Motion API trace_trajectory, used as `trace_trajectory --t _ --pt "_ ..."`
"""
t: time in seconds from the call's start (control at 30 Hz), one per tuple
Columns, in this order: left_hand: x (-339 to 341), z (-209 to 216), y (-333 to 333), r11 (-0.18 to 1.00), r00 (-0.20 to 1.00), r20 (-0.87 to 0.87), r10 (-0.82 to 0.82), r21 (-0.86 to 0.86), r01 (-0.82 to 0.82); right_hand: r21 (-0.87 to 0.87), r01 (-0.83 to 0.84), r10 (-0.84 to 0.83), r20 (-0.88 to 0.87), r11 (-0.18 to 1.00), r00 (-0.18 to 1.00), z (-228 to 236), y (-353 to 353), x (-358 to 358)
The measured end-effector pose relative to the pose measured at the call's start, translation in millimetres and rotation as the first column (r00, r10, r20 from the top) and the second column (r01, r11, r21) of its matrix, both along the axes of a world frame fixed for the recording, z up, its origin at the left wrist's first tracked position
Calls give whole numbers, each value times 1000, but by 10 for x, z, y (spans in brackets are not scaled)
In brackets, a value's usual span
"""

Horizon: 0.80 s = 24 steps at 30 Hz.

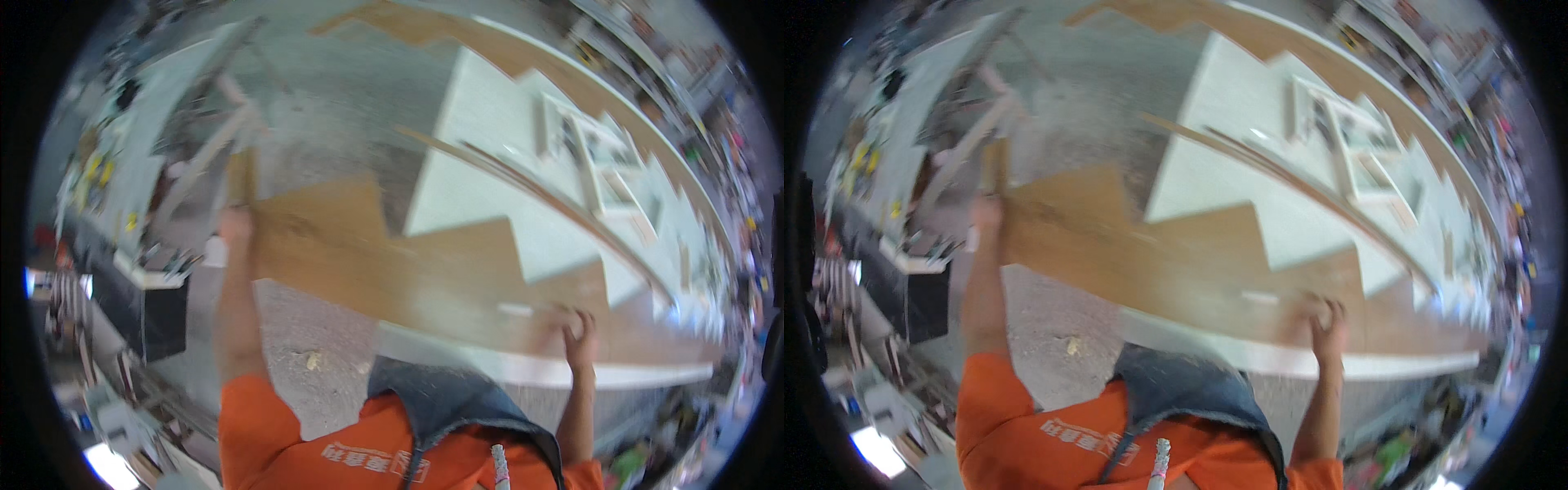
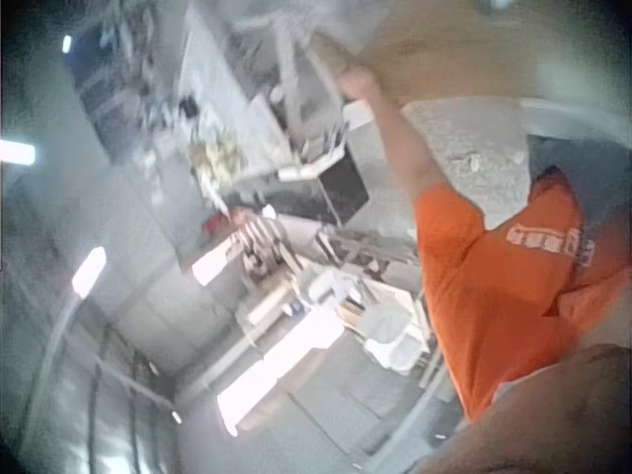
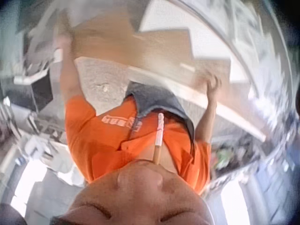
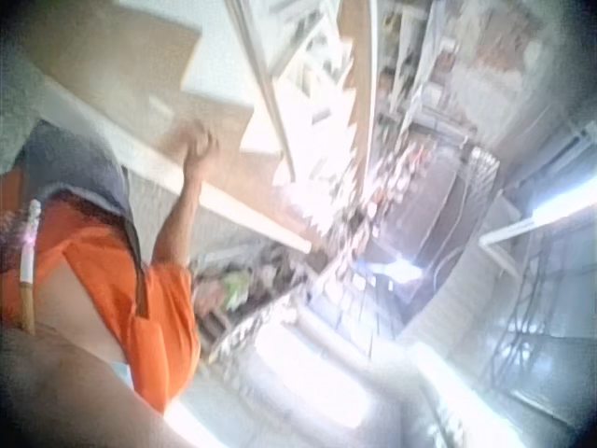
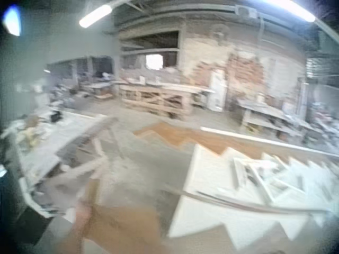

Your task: The person uses an angle grinder to smooth the edges of thin wooden strips, then places them onto a large white board with a zigzag pattern. The person arranges the strips along the edges of the board, adjusting their positions by hand.

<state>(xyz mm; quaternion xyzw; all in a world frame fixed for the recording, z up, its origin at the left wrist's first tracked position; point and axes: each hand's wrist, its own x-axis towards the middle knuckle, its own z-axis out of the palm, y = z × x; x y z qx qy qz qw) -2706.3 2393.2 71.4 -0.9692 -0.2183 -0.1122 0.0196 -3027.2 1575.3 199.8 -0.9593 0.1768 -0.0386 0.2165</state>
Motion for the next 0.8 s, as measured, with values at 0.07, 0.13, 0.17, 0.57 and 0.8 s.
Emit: trace_trajectory --t 0.07,0.13,0.17,0.57,0.8 --pt "115 33 -366 968 999 43 -32 -248 42 -42 -35 35 -1 999 999 58 219 43" --pt "30 326 -601 957 993 113 -47 -280 77 -3 -114 114 -7 993 993 188 440 180" --pt "-9 381 -572 964 993 111 -52 -254 79 -9 -165 165 8 986 986 238 531 267" --pt "-1621 1042 -2781 679 808 240 -538 -446 584 263 -394 407 6 881 913 -33 836 628" --pt "-2260 1180 -4088 -298 944 131 -303 -954 37 816 -176 419 -87 550 904 -56 1775 1028"
